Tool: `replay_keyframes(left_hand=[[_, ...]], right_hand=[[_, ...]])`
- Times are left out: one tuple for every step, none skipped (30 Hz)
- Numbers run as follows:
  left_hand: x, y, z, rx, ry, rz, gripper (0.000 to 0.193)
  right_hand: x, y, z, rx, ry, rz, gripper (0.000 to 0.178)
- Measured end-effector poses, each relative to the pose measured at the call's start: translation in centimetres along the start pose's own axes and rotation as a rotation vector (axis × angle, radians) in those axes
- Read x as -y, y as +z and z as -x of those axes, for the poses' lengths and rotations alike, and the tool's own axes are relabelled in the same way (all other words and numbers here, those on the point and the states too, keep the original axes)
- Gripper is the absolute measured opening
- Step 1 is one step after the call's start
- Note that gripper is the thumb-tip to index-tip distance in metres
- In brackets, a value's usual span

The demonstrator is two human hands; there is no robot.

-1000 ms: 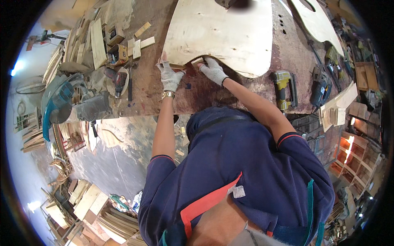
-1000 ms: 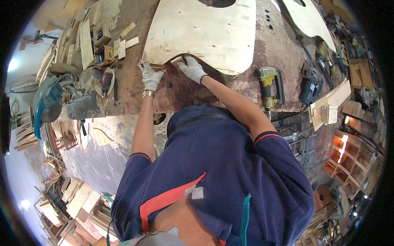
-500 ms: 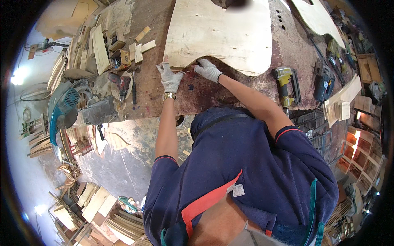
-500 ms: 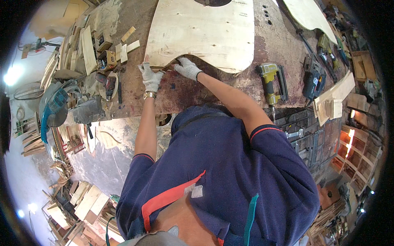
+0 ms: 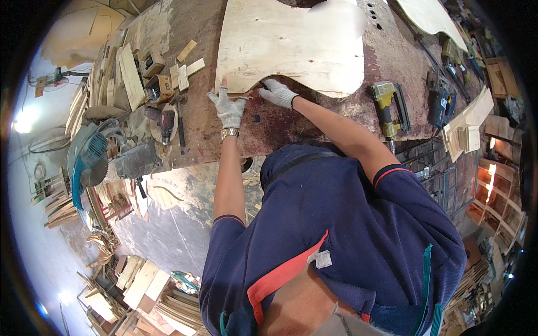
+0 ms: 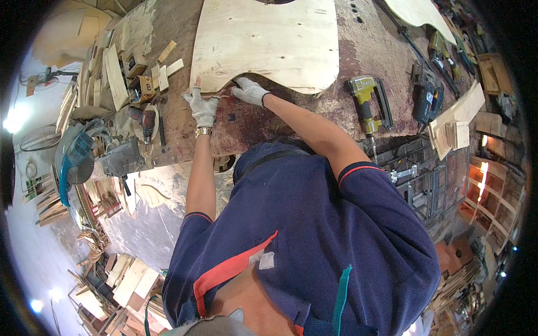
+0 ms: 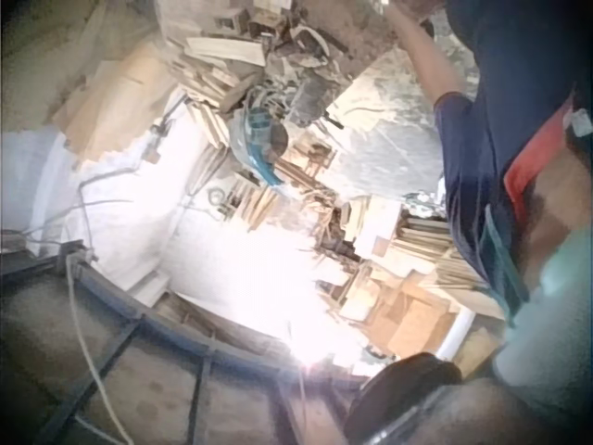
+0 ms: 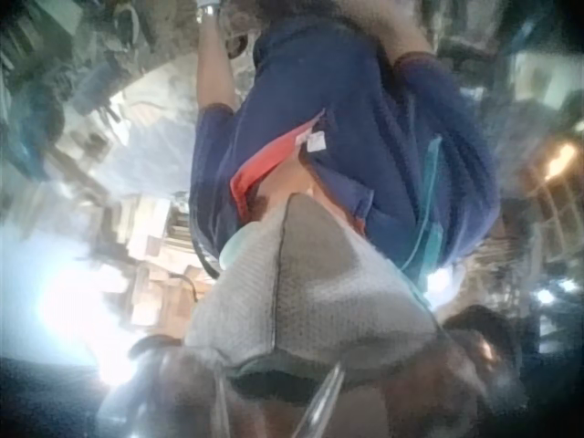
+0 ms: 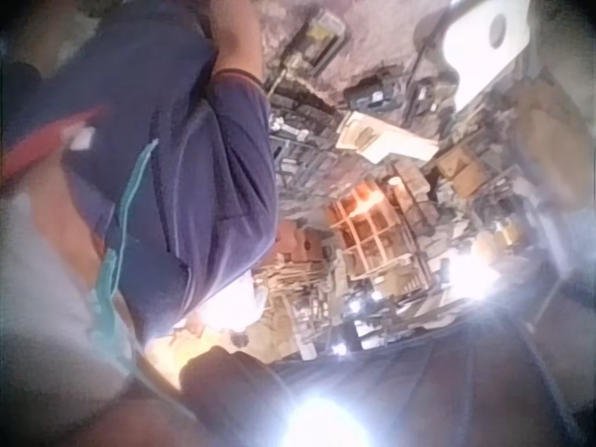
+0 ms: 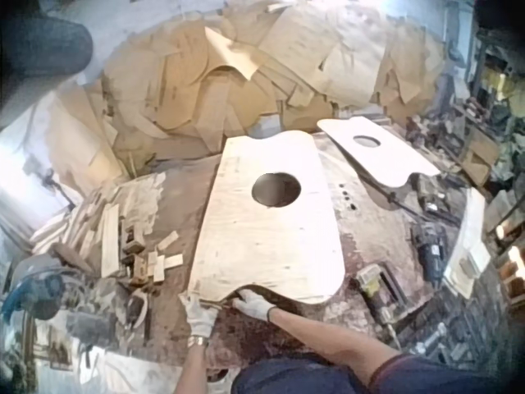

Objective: The person assembles small wooden pieces onto a larger curved wooden panel using a pneumatic nail gun. They repeatedly pick up small blocks, position them along the panel's edge, and fasten them in place. The work occurs at a cluttered workbench in a woodworking shop.

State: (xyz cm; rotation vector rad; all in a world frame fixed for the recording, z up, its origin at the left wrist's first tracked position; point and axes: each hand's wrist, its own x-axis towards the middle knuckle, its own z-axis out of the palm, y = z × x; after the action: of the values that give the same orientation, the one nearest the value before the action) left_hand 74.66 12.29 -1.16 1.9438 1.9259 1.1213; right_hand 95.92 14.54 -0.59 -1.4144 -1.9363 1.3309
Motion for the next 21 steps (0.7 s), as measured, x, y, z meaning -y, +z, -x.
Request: replay_keyframes(left_hand=[[0.3, 0.2, 0.0, 0.006, -0.003, 0.012, 0.111], [0.5, 0.4, 0.0, 0.002, -0.024, 0.056, 0.112], [0.8, 0.7, 0.1, -0.002, -0.046, 0.099, 0.113], [1.0, 0.8, 0.1, -0.007, -0.067, 0.142, 0.113], [0.8, 0.7, 0.2, -0.009, -0.047, 0.086, 0.112], [0.5, 0.6, 0.2, -0.011, -0.027, 0.029, 0.111], [0.2, 0.6, 0.1, -0.013, -0.006, -0.028, 0.11], [0.3, 0.5, 0.2, -0.005, -0.012, 0.008, 0.112], [0.3, 0.4, 0.1, 0.005, -0.016, 0.043, 0.115], [0.4, 0.3, -0.1, 0.015, -0.018, 0.08, 0.117], [0.4, 0.2, -0.1, 0.041, -0.031, 0.037, 0.117], [0.3, 0.0, 0.1, 0.067, -0.051, -0.004, 0.117], [0.1, -0.2, 0.2, 0.096, -0.068, -0.044, 0.118], [-1.0, -0.6, 0.1, 0.094, -0.067, -0.006, 0.111], [-2.9, -1.1, -0.3, 0.098, -0.06, 0.038, 0.105], [-3.0, -1.1, 0.0, 0.097, -0.073, 0.073, 0.103], [-3.1, -0.9, 0.3, 0.097, -0.084, 0.11, 0.102], [-1.2, -0.4, 0.3, 0.098, -0.103, 0.142, 0.105], [0.8, 0.0, 0.4, 0.099, -0.119, 0.173, 0.109], [1.1, 0.6, 0.5, 0.114, -0.17, 0.31, 0.109], [1.5, 0.7, 0.8, 0.118, -0.23, 0.441, 0.109]], right_hand=[[-0.3, 0.1, -0.2, -0.007, -0.023, 0.017, 0.061], [-0.4, 0.1, -0.4, 0.01, -0.027, 0.023, 0.063], [-0.4, 0.1, -0.7, 0.028, -0.031, 0.029, 0.064], [-0.5, 0.2, -0.8, 0.046, -0.035, 0.034, 0.066], [-0.4, 0.1, -0.6, 0.042, -0.032, 0.041, 0.064], [-0.2, 0.0, -0.5, 0.037, -0.029, 0.048, 0.063], [-0.1, -0.2, -0.4, 0.032, -0.027, 0.055, 0.061], [0.0, 0.0, -0.4, 0.021, -0.03, 0.081, 0.06], [0.2, 0.1, -0.4, 0.009, -0.033, 0.106, 0.059], [0.2, 0.1, -0.5, -0.006, -0.035, 0.131, 0.058], [0.5, 0.0, -0.2, -0.002, 0.018, 0.137, 0.056], [1.3, -0.1, 1.0, 0.008, 0.075, 0.146, 0.055], [2.0, -0.4, 2.3, 0.014, 0.132, 0.154, 0.054], [2.9, -1.7, 4.3, 0.079, 0.192, 0.169, 0.054], [1.3, -2.4, 6.3, 0.108, 0.011, 0.188, 0.052], [1.4, -4.1, 8.4, 0.258, -0.037, 0.126, 0.045], [1.6, -6.0, 11.0, 0.242, -0.059, 0.142, 0.041], [3.5, -8.5, 13.6, 0.178, 0.155, 0.14, 0.031], [3.0, -10.0, 16.0, -0.057, 0.237, 0.129, 0.028], [-0.4, -11.0, 18.4, -0.398, 0.159, 0.235, 0.019], [-1.7, -12.8, 20.2, -0.571, 0.209, 0.295, 0.015]])
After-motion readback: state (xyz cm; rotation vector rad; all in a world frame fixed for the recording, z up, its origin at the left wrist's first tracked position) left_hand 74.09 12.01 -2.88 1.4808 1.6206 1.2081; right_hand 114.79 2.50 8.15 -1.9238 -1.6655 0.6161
